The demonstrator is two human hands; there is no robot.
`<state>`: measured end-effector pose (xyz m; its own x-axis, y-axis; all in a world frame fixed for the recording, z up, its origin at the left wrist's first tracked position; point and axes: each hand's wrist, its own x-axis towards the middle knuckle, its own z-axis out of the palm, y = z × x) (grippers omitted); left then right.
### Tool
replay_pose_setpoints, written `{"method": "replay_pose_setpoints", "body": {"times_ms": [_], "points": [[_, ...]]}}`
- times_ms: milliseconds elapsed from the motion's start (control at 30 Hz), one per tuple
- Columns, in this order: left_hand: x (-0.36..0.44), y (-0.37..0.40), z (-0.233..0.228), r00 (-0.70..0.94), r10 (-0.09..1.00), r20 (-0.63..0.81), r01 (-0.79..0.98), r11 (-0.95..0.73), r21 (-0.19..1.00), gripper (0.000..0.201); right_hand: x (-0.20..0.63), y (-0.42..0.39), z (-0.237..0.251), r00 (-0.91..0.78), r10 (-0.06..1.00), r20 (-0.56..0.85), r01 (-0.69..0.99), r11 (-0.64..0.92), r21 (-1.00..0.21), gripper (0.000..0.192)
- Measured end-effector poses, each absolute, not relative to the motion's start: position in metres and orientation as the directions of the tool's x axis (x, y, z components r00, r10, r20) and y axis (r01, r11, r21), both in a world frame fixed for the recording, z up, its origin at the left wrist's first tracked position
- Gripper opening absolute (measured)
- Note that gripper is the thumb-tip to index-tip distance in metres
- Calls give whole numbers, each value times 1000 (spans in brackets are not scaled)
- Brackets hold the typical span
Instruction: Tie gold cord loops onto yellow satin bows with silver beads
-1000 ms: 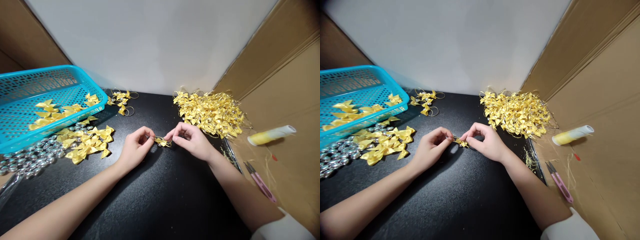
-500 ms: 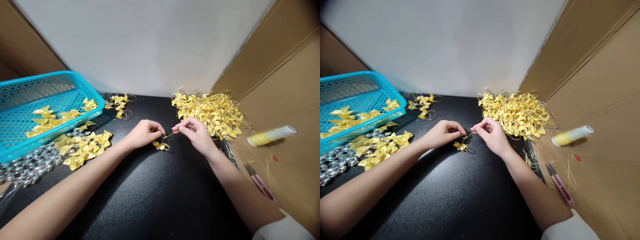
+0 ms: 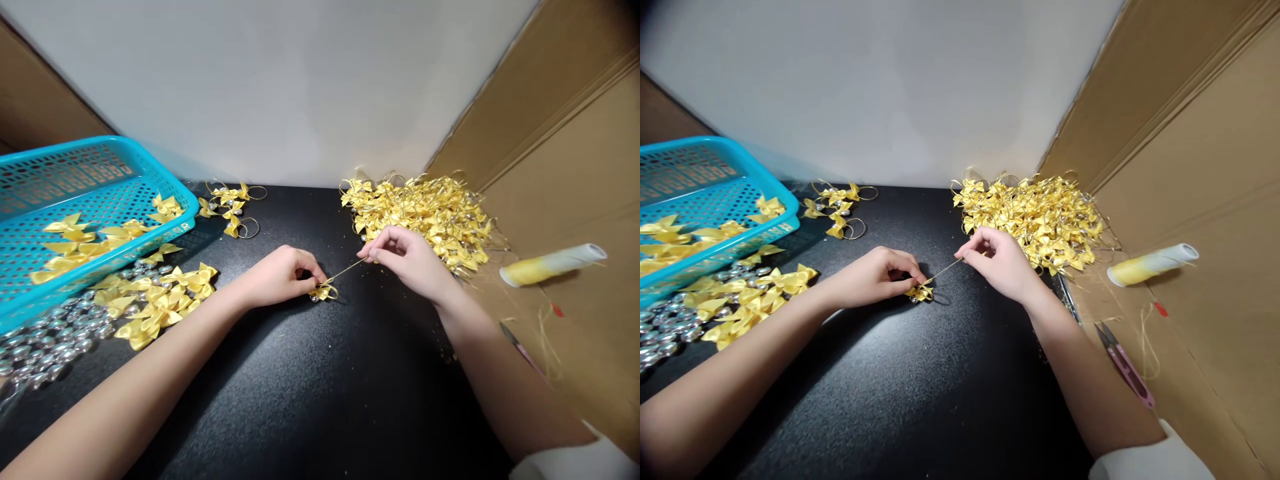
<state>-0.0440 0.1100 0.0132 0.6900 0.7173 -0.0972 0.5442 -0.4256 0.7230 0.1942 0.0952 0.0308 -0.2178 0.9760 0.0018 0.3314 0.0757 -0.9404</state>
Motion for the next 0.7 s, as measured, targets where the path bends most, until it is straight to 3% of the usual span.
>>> {"method": "replay_pose_setpoints", "body": {"times_ms": [500, 633, 700], "points": [[-47, 108, 10, 633, 753, -183, 512, -229, 828, 10, 209, 98, 45, -128, 989, 68, 385, 113, -916, 14], [-47, 107, 7, 628, 756, -186, 507, -216, 835, 8, 218, 100, 49, -148, 988, 38, 532, 112, -839, 10], [-47, 107, 6, 627, 758, -180, 503, -217, 837, 7, 222, 100, 51, -244, 968, -57, 654, 121, -746, 7]]}}
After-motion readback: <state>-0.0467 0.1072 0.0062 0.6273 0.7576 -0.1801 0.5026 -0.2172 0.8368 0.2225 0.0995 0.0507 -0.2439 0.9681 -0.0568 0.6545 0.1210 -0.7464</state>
